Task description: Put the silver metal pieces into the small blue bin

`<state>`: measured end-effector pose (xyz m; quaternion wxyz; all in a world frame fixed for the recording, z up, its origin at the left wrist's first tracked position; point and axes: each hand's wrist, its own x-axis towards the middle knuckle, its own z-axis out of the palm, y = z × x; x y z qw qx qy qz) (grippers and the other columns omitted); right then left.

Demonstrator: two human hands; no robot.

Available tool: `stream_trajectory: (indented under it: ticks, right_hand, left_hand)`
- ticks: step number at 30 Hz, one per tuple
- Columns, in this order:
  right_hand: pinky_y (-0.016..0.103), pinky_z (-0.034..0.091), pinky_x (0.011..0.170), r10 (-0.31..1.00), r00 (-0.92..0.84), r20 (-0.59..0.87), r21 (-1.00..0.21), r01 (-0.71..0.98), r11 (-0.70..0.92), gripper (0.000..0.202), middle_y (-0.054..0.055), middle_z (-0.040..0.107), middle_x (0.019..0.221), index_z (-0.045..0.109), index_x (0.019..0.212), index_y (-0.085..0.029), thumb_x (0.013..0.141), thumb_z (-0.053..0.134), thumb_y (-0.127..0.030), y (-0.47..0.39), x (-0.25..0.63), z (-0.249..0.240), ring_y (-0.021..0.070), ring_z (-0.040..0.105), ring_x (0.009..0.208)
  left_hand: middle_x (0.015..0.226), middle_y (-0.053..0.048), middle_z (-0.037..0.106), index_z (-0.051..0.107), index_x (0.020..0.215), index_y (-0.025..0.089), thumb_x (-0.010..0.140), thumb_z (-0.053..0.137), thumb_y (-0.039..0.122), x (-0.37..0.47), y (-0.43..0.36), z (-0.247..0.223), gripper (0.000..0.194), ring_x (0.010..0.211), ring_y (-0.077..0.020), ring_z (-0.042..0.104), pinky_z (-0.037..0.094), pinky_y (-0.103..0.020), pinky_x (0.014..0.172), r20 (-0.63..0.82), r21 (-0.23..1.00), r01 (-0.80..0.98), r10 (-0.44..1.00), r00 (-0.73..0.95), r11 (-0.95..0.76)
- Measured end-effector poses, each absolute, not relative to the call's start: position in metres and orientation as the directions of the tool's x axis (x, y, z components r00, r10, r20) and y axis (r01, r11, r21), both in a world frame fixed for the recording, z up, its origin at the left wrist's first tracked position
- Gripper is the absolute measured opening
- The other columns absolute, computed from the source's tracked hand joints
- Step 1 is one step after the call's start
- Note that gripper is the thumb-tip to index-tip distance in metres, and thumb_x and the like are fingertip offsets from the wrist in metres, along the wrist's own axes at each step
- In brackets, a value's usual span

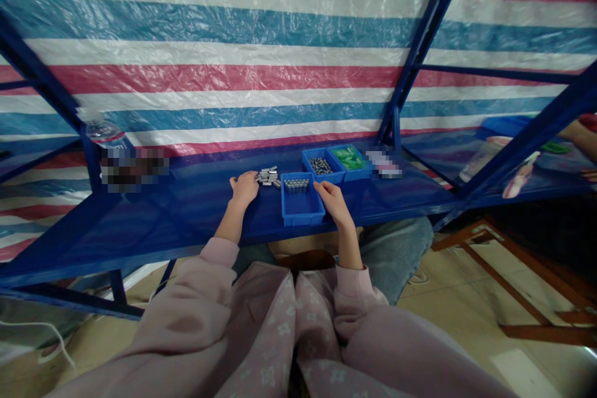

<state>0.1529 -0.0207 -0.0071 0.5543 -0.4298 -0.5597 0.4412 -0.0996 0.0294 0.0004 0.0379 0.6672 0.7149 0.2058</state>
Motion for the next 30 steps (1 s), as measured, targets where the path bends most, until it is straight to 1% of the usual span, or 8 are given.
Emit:
stream_trajectory:
  ticks: [4, 7, 12, 19, 24, 30]
  right_hand:
    - [0.024, 0.024, 0.042, 0.974, -0.014, 0.226, -0.974, -0.009, 0.226, 0.043, -0.007, 0.035, 0.048, 0.04, 0.057, -0.022, 0.075, 0.062, -0.054, -0.022, 0.153, -0.005, 0.0084, 0.033, 0.043]
    - [0.024, 0.024, 0.041, 0.974, -0.017, 0.227, -0.974, -0.007, 0.226, 0.043, -0.007, 0.035, 0.048, 0.04, 0.058, -0.022, 0.075, 0.061, -0.055, -0.022, 0.153, -0.005, 0.0083, 0.033, 0.043]
    - [0.024, 0.024, 0.042, 0.973, -0.015, 0.232, -0.973, 0.006, 0.232, 0.044, -0.007, 0.035, 0.048, 0.039, 0.057, -0.022, 0.075, 0.061, -0.055, -0.022, 0.153, -0.005, 0.0083, 0.033, 0.043]
    - [0.024, 0.026, 0.042, 0.972, -0.011, 0.237, -0.971, 0.02, 0.237, 0.044, -0.007, 0.034, 0.048, 0.039, 0.057, -0.021, 0.075, 0.061, -0.056, -0.021, 0.153, -0.006, 0.0085, 0.033, 0.044]
    - [0.024, 0.025, 0.042, 0.972, -0.019, 0.235, -0.972, 0.011, 0.236, 0.043, -0.007, 0.035, 0.048, 0.04, 0.058, -0.021, 0.075, 0.061, -0.055, -0.021, 0.154, -0.006, 0.0084, 0.034, 0.044]
    - [0.024, 0.024, 0.042, 0.973, -0.019, 0.231, -0.973, -0.003, 0.231, 0.043, -0.007, 0.033, 0.048, 0.039, 0.057, -0.022, 0.075, 0.061, -0.055, -0.022, 0.153, -0.005, 0.0082, 0.033, 0.043]
  left_hand:
    - [0.123, -0.01, 0.064, 0.065, 0.107, 0.022, 0.089, 0.033, 0.016, -0.099, 0.023, 0.005, 0.038, 0.115, -0.0263, 0.056, 0.028, -0.053, 0.101, 0.21, 0.331, 0.941, 0.967, -0.143, 0.067]
    - [0.116, -0.01, 0.066, 0.067, 0.1, 0.021, 0.091, 0.034, 0.023, -0.102, 0.016, 0.006, 0.034, 0.112, -0.0273, 0.057, 0.029, -0.052, 0.1, 0.214, 0.322, 0.942, 0.962, -0.172, 0.097]
    - [0.118, -0.012, 0.065, 0.065, 0.104, 0.02, 0.089, 0.043, 0.03, -0.108, 0.006, 0.004, 0.028, 0.112, -0.0286, 0.056, 0.029, -0.052, 0.1, 0.247, 0.335, 0.937, 0.951, -0.188, 0.098]
    - [0.113, -0.012, 0.066, 0.065, 0.102, 0.019, 0.087, 0.05, 0.044, -0.109, 0.003, 0.002, 0.033, 0.109, -0.03, 0.057, 0.028, -0.051, 0.099, 0.284, 0.328, 0.942, 0.944, -0.166, 0.067]
    - [0.111, -0.012, 0.065, 0.063, 0.102, 0.019, 0.085, 0.053, 0.041, -0.109, 0.005, 0.0, 0.03, 0.109, -0.0301, 0.056, 0.03, -0.048, 0.096, 0.285, 0.297, 0.954, 0.95, -0.123, 0.035]
    - [0.106, -0.01, 0.066, 0.062, 0.096, 0.019, 0.086, 0.053, 0.036, -0.107, 0.005, 0.001, 0.022, 0.105, -0.0277, 0.057, 0.03, -0.045, 0.094, 0.289, 0.311, 0.95, 0.952, -0.104, 0.009]
